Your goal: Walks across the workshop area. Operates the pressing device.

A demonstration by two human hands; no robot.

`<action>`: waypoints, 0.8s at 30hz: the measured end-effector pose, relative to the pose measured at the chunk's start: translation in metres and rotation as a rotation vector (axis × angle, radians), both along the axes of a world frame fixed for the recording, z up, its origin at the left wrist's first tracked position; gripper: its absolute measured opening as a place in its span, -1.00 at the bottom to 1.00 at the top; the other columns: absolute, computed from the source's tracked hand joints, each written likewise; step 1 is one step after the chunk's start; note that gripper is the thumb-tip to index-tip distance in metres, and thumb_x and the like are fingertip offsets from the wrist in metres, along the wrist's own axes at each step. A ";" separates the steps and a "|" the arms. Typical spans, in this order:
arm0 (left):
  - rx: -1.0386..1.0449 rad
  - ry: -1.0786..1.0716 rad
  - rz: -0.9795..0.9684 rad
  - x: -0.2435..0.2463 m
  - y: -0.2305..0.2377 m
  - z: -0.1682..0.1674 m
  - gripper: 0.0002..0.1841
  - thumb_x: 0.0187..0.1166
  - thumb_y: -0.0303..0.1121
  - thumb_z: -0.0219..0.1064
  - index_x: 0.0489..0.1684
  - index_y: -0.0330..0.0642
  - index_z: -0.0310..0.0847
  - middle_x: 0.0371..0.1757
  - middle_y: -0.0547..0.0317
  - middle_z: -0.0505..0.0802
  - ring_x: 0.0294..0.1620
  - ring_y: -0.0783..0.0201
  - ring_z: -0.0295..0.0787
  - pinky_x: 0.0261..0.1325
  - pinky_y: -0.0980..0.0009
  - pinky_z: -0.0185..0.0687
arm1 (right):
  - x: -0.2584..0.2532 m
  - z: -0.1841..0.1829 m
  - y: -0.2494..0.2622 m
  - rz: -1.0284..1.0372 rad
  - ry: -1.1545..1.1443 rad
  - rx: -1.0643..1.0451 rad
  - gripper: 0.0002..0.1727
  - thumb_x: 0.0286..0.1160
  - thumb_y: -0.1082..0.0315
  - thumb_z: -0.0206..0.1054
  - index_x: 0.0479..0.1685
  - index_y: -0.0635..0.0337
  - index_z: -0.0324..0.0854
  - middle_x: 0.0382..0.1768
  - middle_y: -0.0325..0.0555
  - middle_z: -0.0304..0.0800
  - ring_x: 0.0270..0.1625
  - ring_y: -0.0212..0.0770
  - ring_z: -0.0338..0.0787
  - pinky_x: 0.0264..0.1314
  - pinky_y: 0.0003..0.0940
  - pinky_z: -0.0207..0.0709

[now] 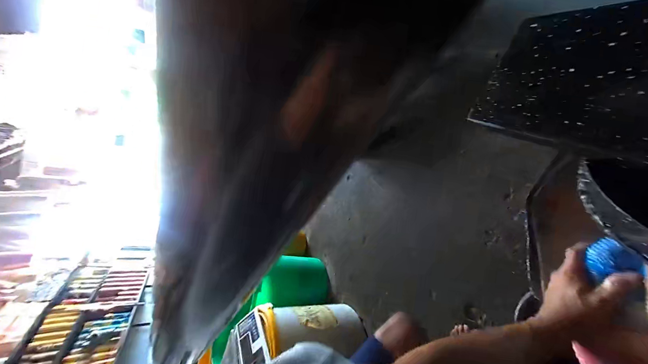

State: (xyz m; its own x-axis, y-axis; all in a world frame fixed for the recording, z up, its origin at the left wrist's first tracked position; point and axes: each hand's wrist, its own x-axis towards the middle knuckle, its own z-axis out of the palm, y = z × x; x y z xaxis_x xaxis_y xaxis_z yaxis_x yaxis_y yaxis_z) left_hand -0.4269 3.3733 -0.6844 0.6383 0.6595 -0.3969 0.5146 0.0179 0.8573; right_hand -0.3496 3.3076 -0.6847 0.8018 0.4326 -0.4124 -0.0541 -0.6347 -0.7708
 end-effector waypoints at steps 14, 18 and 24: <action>0.014 -0.395 -0.063 0.039 0.040 -0.041 -0.54 0.77 -0.45 -0.02 0.54 -0.61 0.28 0.36 -0.26 0.69 0.33 0.32 0.68 0.49 0.39 0.55 | 0.056 -0.012 -0.027 -0.161 0.037 0.107 -0.53 0.81 0.47 0.01 0.54 0.68 0.34 0.56 0.55 0.43 0.69 0.28 0.40 0.79 -0.04 0.09; 0.036 -0.462 -0.087 0.049 0.047 -0.051 -0.57 0.77 -0.34 0.03 0.46 -0.46 0.42 0.20 -0.09 0.78 0.20 0.37 0.75 0.38 0.38 0.64 | 0.081 -0.053 -0.032 -0.187 -0.172 0.272 -0.52 0.78 0.36 0.12 0.53 0.52 0.45 0.50 0.41 0.56 0.63 0.16 0.49 0.75 -0.02 0.22; -0.110 -0.428 -0.115 0.031 0.042 -0.039 -0.51 0.74 -0.21 0.18 0.54 -0.32 0.41 0.13 0.01 0.85 0.07 0.32 0.85 0.20 0.33 0.80 | 0.013 -0.039 -0.050 -0.412 -0.215 0.394 -0.19 0.53 0.01 0.41 0.63 0.42 0.36 0.56 0.23 0.53 0.63 -0.08 0.51 0.72 -0.18 0.34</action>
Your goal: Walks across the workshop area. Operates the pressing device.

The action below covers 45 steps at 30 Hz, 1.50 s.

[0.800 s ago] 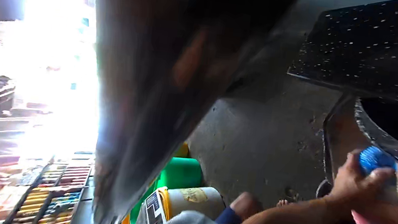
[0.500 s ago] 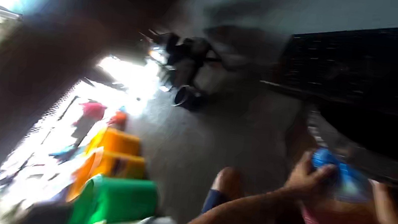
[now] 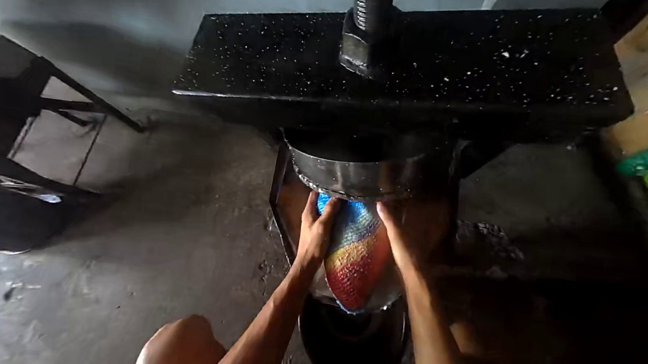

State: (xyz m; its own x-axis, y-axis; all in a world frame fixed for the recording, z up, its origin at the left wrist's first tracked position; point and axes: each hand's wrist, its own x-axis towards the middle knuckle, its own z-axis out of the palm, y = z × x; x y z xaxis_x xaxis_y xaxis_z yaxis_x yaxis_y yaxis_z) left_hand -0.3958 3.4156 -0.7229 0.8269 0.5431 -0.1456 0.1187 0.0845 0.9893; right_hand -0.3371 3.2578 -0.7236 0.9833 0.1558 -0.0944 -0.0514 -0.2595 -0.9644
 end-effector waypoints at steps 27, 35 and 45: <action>-0.028 0.002 0.209 0.051 0.009 -0.020 -0.41 0.58 -0.55 0.21 0.62 -0.53 0.18 0.42 -0.21 0.62 0.37 0.30 0.58 0.45 0.41 0.49 | -0.009 0.003 0.003 0.125 -0.004 -0.035 0.08 0.16 -0.14 0.61 0.68 0.34 0.30 0.67 0.21 0.37 0.70 -0.13 0.41 0.73 -0.21 0.36; -0.124 0.042 0.284 0.055 0.006 -0.023 -0.42 0.48 -0.64 0.22 0.55 -0.52 0.22 0.21 -0.04 0.68 0.16 0.54 0.60 0.24 0.62 0.53 | -0.053 -0.059 0.035 -0.166 -0.550 -0.380 0.23 -0.15 -0.24 0.69 0.58 0.49 0.41 0.54 0.50 0.46 0.64 0.19 0.50 0.68 -0.04 0.43; -0.008 0.190 0.093 0.062 0.024 -0.019 -0.64 0.66 -0.59 0.22 0.39 -0.52 0.44 0.11 -0.16 0.73 0.08 0.28 0.66 0.19 0.36 0.60 | -0.028 -0.046 0.022 -0.023 -0.546 -0.475 0.21 -0.05 -0.33 0.63 0.57 0.48 0.43 0.53 0.42 0.52 0.61 0.18 0.54 0.68 -0.01 0.43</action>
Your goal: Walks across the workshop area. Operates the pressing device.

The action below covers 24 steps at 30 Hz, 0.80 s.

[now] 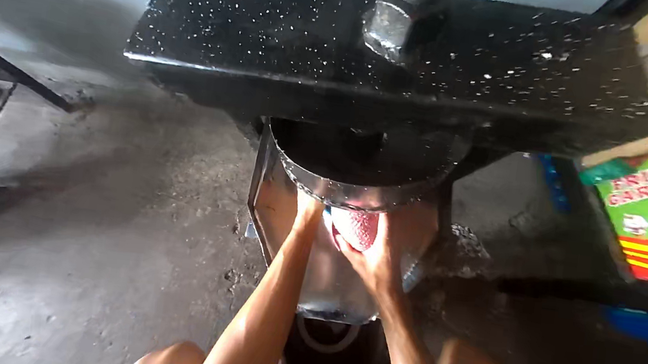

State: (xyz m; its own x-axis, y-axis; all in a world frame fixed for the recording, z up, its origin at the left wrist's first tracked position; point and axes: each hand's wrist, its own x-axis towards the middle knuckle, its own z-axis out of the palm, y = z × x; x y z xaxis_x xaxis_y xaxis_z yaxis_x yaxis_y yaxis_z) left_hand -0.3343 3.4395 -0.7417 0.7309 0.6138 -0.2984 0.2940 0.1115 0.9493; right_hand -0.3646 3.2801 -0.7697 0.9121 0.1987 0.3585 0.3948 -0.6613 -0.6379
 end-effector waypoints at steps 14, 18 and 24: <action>-0.309 -0.480 0.259 -0.024 -0.055 -0.016 -0.52 0.40 -0.59 0.24 0.34 -0.40 0.27 -0.08 0.28 0.77 -0.09 0.60 0.77 0.05 0.58 0.75 | -0.003 -0.007 0.015 -0.110 -0.033 0.189 0.11 0.04 -0.43 0.49 0.31 0.52 0.57 0.28 0.40 0.68 0.40 0.04 0.70 0.51 -0.09 0.55; -0.286 -0.415 0.346 -0.025 -0.064 -0.027 -0.55 0.40 -0.61 0.26 0.29 -0.34 0.29 -0.06 0.38 0.78 -0.02 0.70 0.73 0.11 0.66 0.69 | 0.009 -0.028 0.015 -0.095 -0.126 0.227 -0.05 0.20 -0.44 0.42 0.22 0.34 0.59 0.05 0.19 0.78 0.21 -0.19 0.79 0.36 -0.23 0.64; -0.183 -0.194 0.306 -0.005 -0.064 -0.023 -0.54 0.49 -0.73 0.16 0.40 -0.55 0.28 0.03 0.06 0.68 0.01 0.57 0.62 0.11 0.61 0.58 | 0.040 -0.025 0.015 -0.011 -0.081 0.148 -0.20 -0.03 -0.26 0.58 -0.19 0.45 0.77 -0.18 0.22 0.88 -0.04 0.02 0.89 0.20 0.04 0.69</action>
